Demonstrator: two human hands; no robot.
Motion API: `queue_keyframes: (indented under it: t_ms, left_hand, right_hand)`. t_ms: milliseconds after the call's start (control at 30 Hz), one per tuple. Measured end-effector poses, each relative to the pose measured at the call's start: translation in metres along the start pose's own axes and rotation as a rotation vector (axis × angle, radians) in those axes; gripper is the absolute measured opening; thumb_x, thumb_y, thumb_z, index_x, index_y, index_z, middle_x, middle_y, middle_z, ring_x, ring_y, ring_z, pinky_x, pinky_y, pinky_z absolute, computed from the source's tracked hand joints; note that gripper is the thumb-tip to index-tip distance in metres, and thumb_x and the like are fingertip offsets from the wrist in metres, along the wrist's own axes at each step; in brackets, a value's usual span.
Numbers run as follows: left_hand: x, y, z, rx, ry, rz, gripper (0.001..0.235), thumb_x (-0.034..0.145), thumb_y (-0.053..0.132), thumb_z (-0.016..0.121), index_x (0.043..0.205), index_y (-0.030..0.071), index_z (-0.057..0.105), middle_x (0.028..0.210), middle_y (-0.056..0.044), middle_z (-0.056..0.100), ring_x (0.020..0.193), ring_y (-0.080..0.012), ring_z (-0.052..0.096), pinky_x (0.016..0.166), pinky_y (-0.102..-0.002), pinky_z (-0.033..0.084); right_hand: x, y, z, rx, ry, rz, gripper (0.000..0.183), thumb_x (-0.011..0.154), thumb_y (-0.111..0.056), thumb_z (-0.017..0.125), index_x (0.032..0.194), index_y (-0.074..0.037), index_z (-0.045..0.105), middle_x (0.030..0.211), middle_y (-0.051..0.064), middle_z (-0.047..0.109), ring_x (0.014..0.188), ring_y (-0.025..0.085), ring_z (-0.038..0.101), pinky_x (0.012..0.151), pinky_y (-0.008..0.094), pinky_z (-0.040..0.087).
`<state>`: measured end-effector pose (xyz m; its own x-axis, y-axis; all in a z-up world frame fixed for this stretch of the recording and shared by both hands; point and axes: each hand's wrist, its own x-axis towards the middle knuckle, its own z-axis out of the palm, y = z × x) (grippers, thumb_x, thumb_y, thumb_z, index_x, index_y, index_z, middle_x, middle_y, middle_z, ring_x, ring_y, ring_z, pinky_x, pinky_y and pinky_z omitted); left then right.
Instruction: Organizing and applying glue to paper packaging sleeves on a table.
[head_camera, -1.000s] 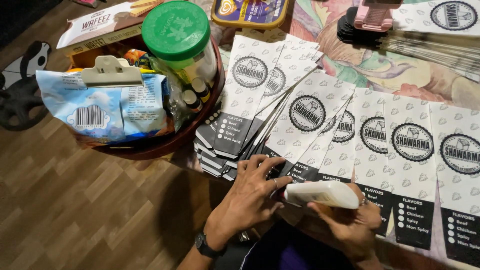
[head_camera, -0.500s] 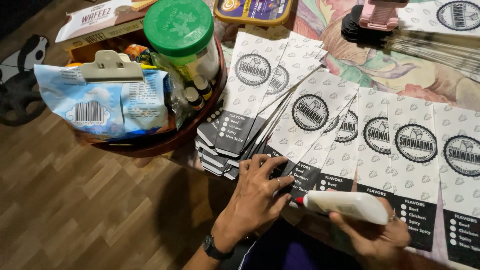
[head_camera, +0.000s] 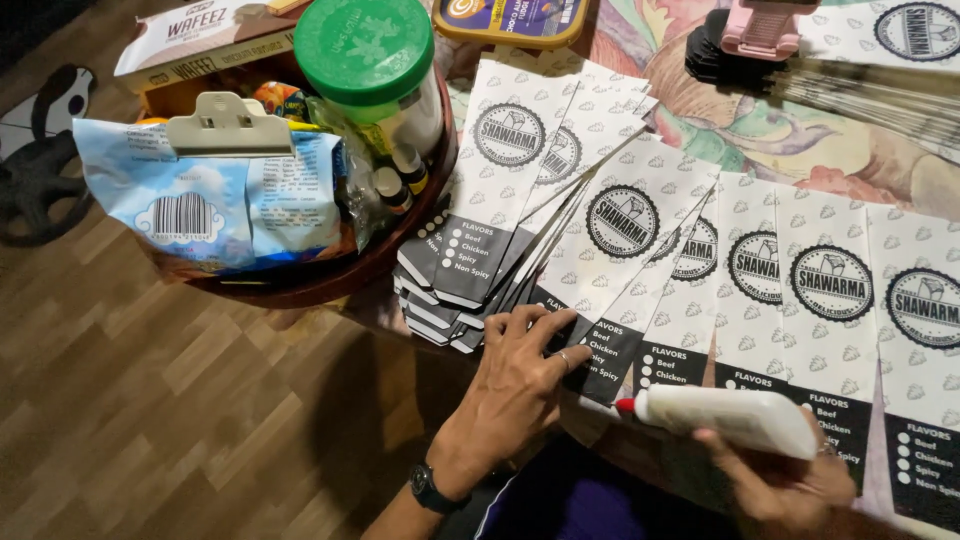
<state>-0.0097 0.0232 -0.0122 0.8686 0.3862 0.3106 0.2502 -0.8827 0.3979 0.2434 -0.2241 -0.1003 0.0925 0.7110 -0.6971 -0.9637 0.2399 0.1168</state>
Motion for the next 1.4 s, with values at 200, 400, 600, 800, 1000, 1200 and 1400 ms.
queue_keyframes:
  t_ms: [200, 400, 600, 800, 1000, 1200, 1400]
  left_hand:
    - [0.001, -0.015, -0.022, 0.001, 0.186, 0.066, 0.057, 0.082, -0.003, 0.080, 0.133, 0.015, 0.062, 0.136, -0.017, 0.065, 0.118, -0.0349, 0.060, 0.097, -0.049, 0.049]
    - [-0.005, -0.029, -0.039, 0.132, 0.152, 0.055, 0.012, 0.087, 0.019, 0.081, 0.091, 0.009, 0.076, 0.114, -0.006, 0.074, 0.100, -0.0292, 0.057, 0.076, -0.046, 0.038]
    - [-0.009, -0.032, -0.044, 0.074, 0.140, 0.037, 0.014, 0.084, 0.014, 0.077, 0.097, 0.011, 0.074, 0.116, -0.004, 0.072, 0.107, -0.0309, 0.057, 0.077, -0.047, 0.038]
    - [-0.013, -0.035, -0.053, -0.037, 0.012, -0.005, 0.036, 0.075, 0.006, 0.065, 0.109, 0.009, 0.075, 0.125, -0.005, 0.070, 0.116, -0.0309, 0.053, 0.081, -0.047, 0.035]
    - [-0.011, -0.038, -0.057, -0.082, -0.049, -0.030, 0.044, 0.069, 0.012, 0.065, 0.112, 0.007, 0.072, 0.127, -0.003, 0.067, 0.115, -0.0297, 0.050, 0.084, -0.047, 0.035]
    - [-0.012, -0.037, -0.054, -0.118, -0.004, -0.056, 0.030, 0.076, 0.017, 0.071, 0.105, 0.009, 0.074, 0.122, -0.002, 0.069, 0.115, -0.0277, 0.053, 0.082, -0.049, 0.036]
    - [-0.011, -0.039, -0.039, -0.012, 0.075, -0.038, 0.022, 0.083, 0.018, 0.079, 0.103, 0.009, 0.076, 0.116, -0.001, 0.071, 0.109, -0.0272, 0.054, 0.079, -0.044, 0.037]
  right_hand:
    - [0.015, -0.038, -0.034, 0.055, 0.058, 0.259, 0.055, 0.079, 0.006, 0.060, 0.132, 0.021, 0.055, 0.137, 0.008, 0.078, 0.142, 0.034, 0.050, 0.112, 0.027, 0.053]
    - [0.005, 0.112, 0.052, -1.292, 0.022, -1.415, 0.057, 0.068, 0.002, 0.085, 0.119, 0.003, 0.060, 0.113, 0.014, 0.066, 0.105, 0.022, 0.064, 0.098, 0.032, 0.057]
    - [0.035, 0.120, 0.060, -1.651, -0.049, -1.501, 0.050, 0.068, -0.014, 0.093, 0.107, 0.005, 0.068, 0.087, 0.007, 0.072, 0.077, 0.010, 0.065, 0.077, 0.023, 0.056]
    - [0.036, 0.148, 0.097, -1.967, -0.102, -1.646, 0.030, 0.074, -0.036, 0.086, 0.077, -0.011, 0.069, 0.076, 0.000, 0.067, 0.073, 0.013, 0.065, 0.132, 0.045, 0.016]
    - [0.045, 0.167, 0.124, -1.702, -0.346, -1.498, 0.030, 0.073, -0.017, 0.090, 0.089, 0.002, 0.073, 0.083, 0.006, 0.072, 0.069, 0.011, 0.070, 0.060, 0.021, 0.058]
    - [0.033, 0.143, 0.097, -1.725, -0.270, -1.507, 0.037, 0.071, -0.018, 0.090, 0.094, 0.004, 0.073, 0.086, 0.008, 0.072, 0.070, 0.013, 0.069, 0.067, 0.022, 0.059]
    - [0.019, 0.123, 0.074, -1.662, -0.023, -1.362, 0.044, 0.069, -0.009, 0.091, 0.104, 0.003, 0.067, 0.088, 0.010, 0.074, 0.080, 0.015, 0.068, 0.076, 0.024, 0.058]
